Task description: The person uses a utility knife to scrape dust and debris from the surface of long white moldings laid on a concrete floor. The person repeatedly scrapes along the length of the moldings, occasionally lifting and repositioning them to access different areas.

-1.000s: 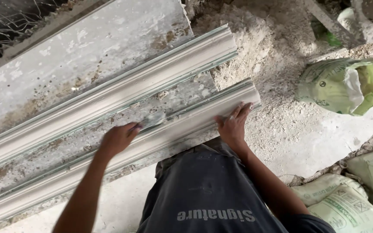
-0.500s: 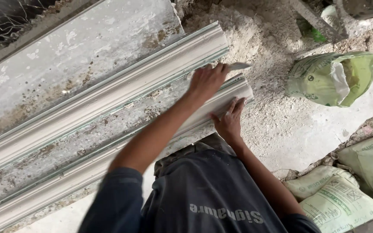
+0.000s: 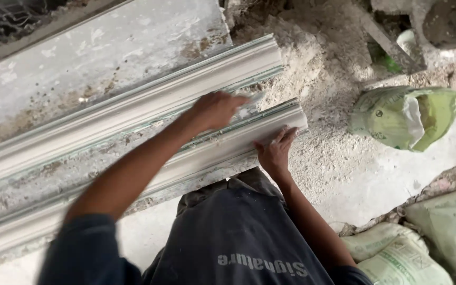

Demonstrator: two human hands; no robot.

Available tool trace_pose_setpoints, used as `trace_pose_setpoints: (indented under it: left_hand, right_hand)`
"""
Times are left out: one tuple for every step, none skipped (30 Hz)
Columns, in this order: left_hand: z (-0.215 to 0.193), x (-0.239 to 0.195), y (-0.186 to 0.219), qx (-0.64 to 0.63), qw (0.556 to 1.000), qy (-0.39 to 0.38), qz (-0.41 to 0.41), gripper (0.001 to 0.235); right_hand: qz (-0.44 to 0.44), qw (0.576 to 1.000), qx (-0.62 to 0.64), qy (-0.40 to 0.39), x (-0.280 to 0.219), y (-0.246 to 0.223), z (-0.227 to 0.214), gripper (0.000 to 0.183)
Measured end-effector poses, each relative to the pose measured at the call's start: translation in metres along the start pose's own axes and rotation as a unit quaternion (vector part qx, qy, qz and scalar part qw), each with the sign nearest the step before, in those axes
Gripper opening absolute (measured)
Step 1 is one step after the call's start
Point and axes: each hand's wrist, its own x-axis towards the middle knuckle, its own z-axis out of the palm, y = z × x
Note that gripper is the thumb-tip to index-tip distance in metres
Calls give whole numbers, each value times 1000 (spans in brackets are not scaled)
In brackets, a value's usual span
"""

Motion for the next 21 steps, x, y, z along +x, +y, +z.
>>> trace_pose_setpoints:
  left_hand:
    - [25, 29, -13, -6, 1000, 4, -8, 51]
    - [49, 57, -28, -110, 991, 64, 43, 31]
    - [76, 82, -47, -215, 964, 128, 87, 21]
    - [81, 80, -62, -222, 962, 138, 74, 21]
    - [86, 76, -77, -229, 968, 101, 31, 22]
    - [91, 71, -92, -238, 969, 64, -11, 24]
    - [80, 46, -97, -245, 967, 75, -22, 24]
    - [70, 22, -101, -167, 983, 47, -59, 25]
    - [60, 0, -101, -89, 992, 17, -91, 28]
    - [55, -33, -105, -98, 990, 25, -99, 28]
    - [51, -68, -111, -72, 988, 85, -110, 26]
    - [47, -105, -116, -44, 981, 145, -121, 36]
    - [49, -136, -110, -48, 979, 151, -129, 36]
    - [52, -167, -104, -80, 964, 180, -178, 43]
    - [55, -198, -97, -111, 945, 210, -224, 53]
    - [77, -219, -91, -116, 942, 218, -229, 53]
    - [98, -240, -86, -172, 915, 255, -263, 57]
    - [119, -262, -81, -227, 882, 291, -293, 61]
    - [164, -273, -80, -231, 874, 304, -299, 61]
    - [210, -282, -79, -246, 845, 395, -263, 56]
    - [254, -289, -80, -256, 807, 483, -224, 51]
  right_hand:
    - [-8, 1000, -2, -7, 1, 2, -3, 122]
    - [4, 1000, -3, -12, 3, 3, -5, 123]
    - [11, 1000, -6, -24, 4, 2, -5, 124]
    - [-1, 999, -9, -37, 3, 3, -5, 124]
    - [11, 999, -11, -36, 3, 2, -6, 126]
    - [22, 999, -13, -35, 3, 1, -6, 129]
    - [9, 999, -16, -45, 0, -7, -12, 129]
    - [32, 998, -16, -48, -2, -15, -18, 129]
    - [58, 997, -18, -47, -3, -21, -29, 129]
    - [47, 997, -24, -54, -3, -17, -30, 129]
    - [64, 995, -44, -57, -2, -16, -28, 129]
    - [81, 993, -64, -59, -1, -14, -25, 129]
    - [71, 993, -67, -63, 2, -7, -22, 129]
    - [76, 992, -71, -65, 5, -1, -19, 126]
    - [80, 992, -76, -63, 10, 5, -17, 124]
    - [69, 992, -80, -65, 6, 0, -23, 124]
    - [104, 989, -83, -61, 6, -9, -27, 116]
    - [138, 985, -86, -57, 4, -20, -31, 108]
    - [122, 987, -89, -58, 1, -12, -25, 108]
    - [54, 994, -93, 0, -3, -6, -19, 99]
    - [-14, 994, -93, 59, -5, -1, -11, 91]
